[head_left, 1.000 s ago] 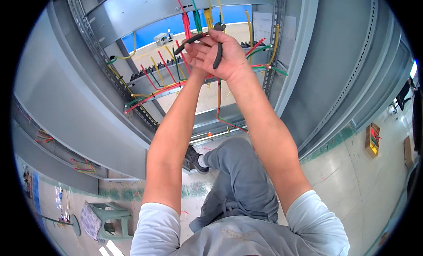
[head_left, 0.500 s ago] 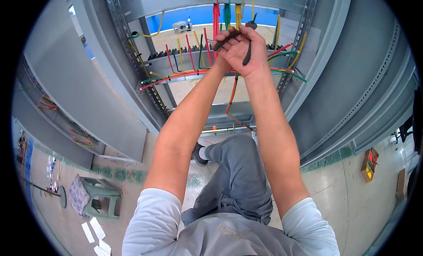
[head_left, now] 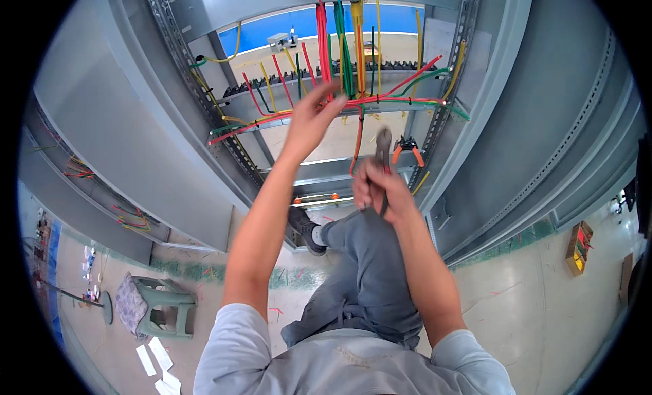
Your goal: The person climbs a small stool and uses pliers to strip and connect multiple colored wires inside an electrical panel. The person repeatedly strips wire ends and secures them into terminal blocks.
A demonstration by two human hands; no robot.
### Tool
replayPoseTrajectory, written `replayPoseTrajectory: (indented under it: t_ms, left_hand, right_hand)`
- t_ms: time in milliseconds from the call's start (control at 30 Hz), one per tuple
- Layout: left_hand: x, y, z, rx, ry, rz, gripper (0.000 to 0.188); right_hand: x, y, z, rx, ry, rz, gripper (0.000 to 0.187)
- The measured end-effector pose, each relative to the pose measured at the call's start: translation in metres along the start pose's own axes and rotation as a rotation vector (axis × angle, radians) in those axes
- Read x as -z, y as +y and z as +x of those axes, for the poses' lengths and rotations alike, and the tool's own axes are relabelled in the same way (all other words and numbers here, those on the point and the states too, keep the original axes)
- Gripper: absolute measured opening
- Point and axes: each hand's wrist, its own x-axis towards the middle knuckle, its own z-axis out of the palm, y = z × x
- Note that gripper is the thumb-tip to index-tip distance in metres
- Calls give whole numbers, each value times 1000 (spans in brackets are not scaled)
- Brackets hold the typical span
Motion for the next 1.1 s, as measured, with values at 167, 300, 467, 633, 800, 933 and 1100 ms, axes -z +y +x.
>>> replayPoseTrajectory:
  t_ms: [167, 300, 467, 633, 800, 933, 1100]
  left_hand:
    - [154, -16, -69, 307, -318, 136, 31]
    - [190, -1, -10, 270, -418, 289, 48]
    - [185, -14, 17, 441, -334, 91, 55]
    - [192, -30, 34, 584, -327, -78, 53]
    - [205, -36, 52, 592, -427, -108, 52]
    - [204, -34, 51, 587, -423, -125, 53]
    - [203, -36, 50, 587, -421, -131, 56]
  right_hand:
    - [56, 78, -60, -226, 148, 338, 23]
    - [65, 77, -46, -167, 99, 386, 19]
    - [55, 85, -45, -190, 146, 392, 17]
    - [59, 86, -51, -189, 154, 354, 17]
    - [56, 83, -54, -173, 171, 356, 16]
    - [55, 84, -55, -171, 165, 370, 16]
    - [57, 84, -57, -162, 167, 359, 16]
